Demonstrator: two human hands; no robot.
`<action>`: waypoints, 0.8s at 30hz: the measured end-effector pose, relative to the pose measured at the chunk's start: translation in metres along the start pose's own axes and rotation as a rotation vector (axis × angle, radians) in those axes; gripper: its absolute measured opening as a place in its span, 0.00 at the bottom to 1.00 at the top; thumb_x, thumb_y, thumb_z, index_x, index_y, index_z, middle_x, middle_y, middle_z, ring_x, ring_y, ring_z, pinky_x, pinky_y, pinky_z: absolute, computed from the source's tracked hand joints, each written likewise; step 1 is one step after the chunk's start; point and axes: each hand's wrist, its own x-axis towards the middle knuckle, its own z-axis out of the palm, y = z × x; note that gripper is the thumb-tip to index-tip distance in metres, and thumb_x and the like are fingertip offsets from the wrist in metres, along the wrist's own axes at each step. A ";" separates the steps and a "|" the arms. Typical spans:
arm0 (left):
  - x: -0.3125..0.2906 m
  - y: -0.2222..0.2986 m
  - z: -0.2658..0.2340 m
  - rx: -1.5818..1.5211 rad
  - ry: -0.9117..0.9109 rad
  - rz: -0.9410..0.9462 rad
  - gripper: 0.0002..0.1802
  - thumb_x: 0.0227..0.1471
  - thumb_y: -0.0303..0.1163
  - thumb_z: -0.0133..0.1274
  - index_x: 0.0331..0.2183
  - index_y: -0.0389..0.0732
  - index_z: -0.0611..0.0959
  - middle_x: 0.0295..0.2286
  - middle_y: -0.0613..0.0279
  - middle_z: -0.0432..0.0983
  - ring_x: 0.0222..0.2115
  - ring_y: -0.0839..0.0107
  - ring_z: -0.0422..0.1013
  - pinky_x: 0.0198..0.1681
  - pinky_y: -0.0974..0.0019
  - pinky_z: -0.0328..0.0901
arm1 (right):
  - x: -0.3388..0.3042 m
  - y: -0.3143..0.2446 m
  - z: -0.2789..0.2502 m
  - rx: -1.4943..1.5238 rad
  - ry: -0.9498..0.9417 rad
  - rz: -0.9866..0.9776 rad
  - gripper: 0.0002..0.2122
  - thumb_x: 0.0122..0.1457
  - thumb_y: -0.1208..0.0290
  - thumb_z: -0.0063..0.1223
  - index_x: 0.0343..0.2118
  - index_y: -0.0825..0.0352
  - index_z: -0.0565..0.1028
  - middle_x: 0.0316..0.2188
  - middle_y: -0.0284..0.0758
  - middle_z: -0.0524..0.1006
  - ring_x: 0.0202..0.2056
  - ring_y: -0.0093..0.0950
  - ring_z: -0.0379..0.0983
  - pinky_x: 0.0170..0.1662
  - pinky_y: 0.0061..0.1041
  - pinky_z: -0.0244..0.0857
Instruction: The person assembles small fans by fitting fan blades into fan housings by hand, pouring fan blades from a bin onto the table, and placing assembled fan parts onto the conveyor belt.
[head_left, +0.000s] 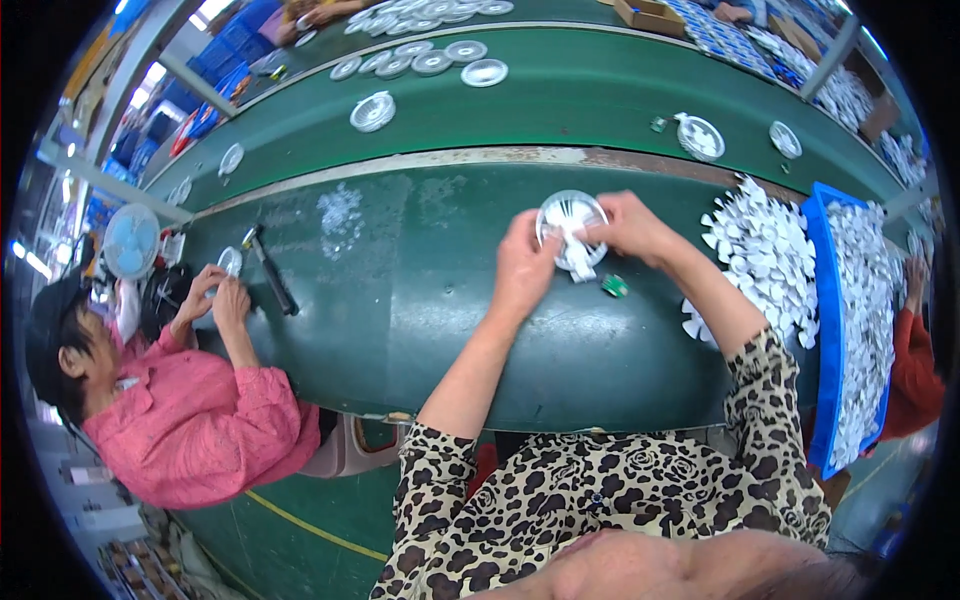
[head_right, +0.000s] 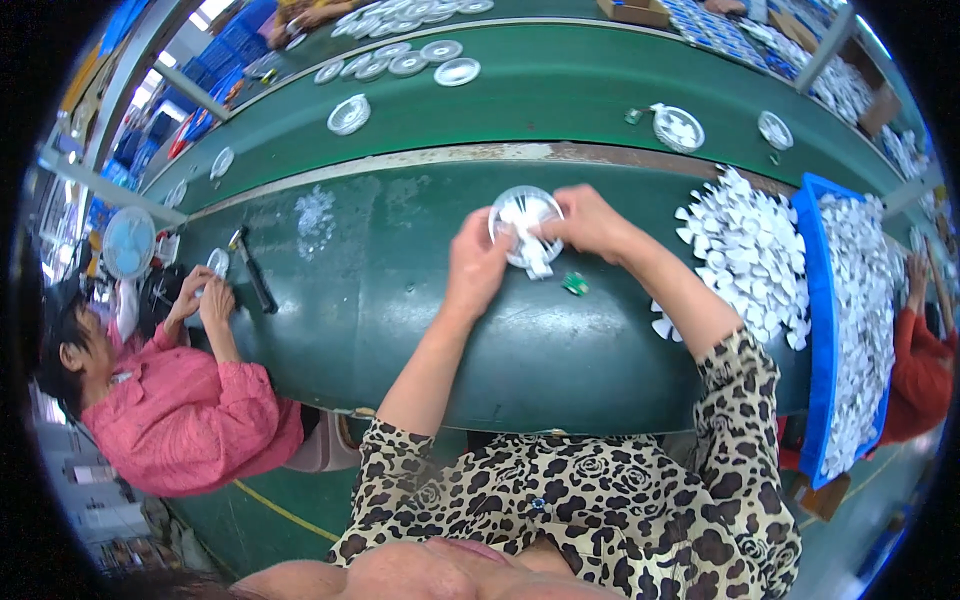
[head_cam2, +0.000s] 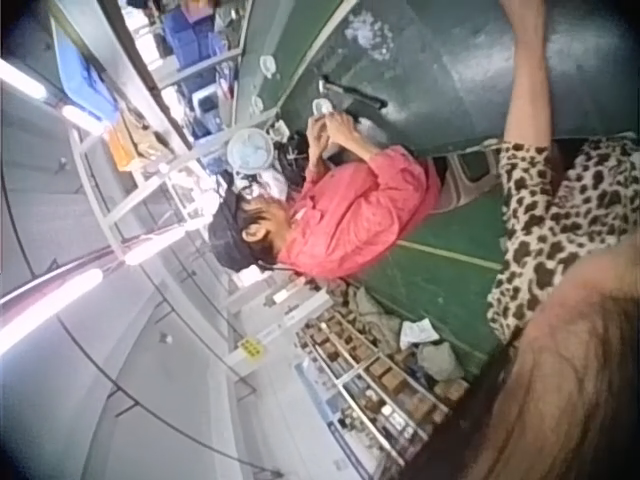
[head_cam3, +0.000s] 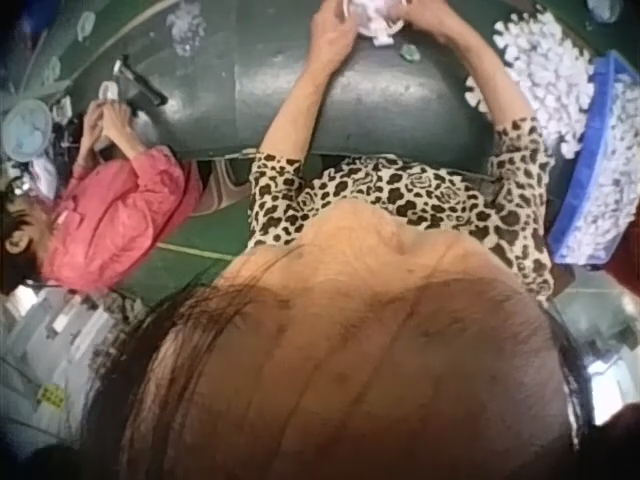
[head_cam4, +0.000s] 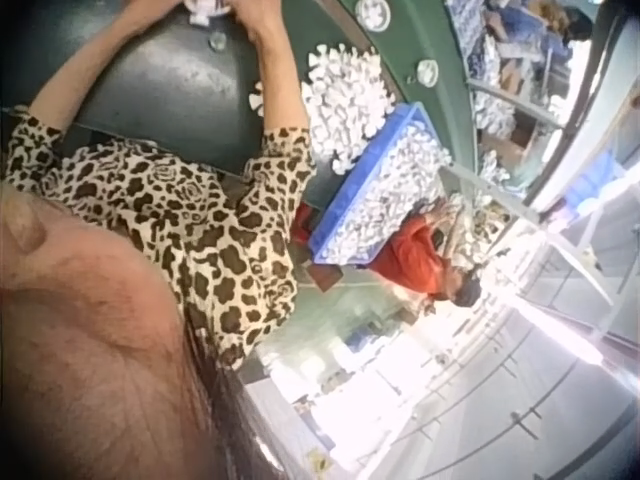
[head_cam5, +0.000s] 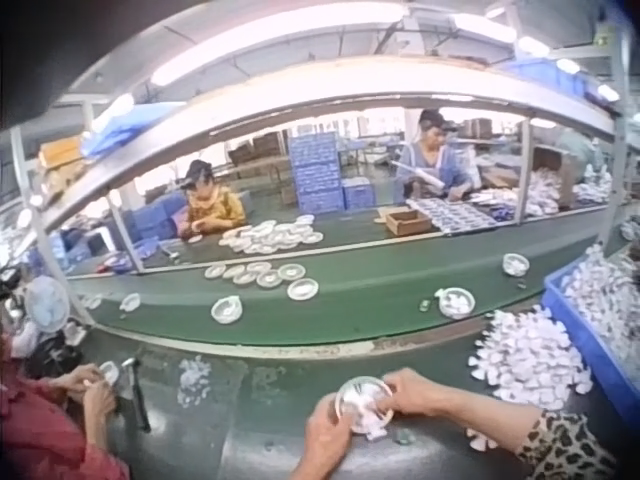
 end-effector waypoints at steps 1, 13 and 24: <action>0.003 0.010 -0.006 -0.067 -0.027 -0.119 0.20 0.55 0.29 0.51 0.47 0.30 0.70 0.34 0.56 0.75 0.33 0.73 0.73 0.35 0.70 0.69 | 0.011 0.005 -0.009 0.117 0.114 0.008 0.09 0.51 0.67 0.61 0.27 0.68 0.75 0.20 0.27 0.73 0.18 0.14 0.63 0.19 0.15 0.55; 0.009 0.007 -0.002 -0.002 0.021 -0.145 0.12 0.54 0.28 0.51 0.40 0.32 0.76 0.30 0.60 0.75 0.29 0.76 0.72 0.33 0.72 0.68 | -0.093 0.049 0.008 0.016 0.368 -0.282 0.10 0.52 0.77 0.56 0.38 0.72 0.73 0.34 0.35 0.76 0.33 0.25 0.73 0.34 0.23 0.68; 0.133 0.009 -0.064 0.863 0.076 0.252 0.22 0.48 0.31 0.56 0.44 0.32 0.73 0.39 0.45 0.71 0.37 0.50 0.71 0.42 0.56 0.66 | -0.162 0.095 0.012 -0.831 0.602 -0.441 0.16 0.41 0.82 0.56 0.38 0.70 0.74 0.43 0.41 0.72 0.45 0.41 0.67 0.46 0.37 0.61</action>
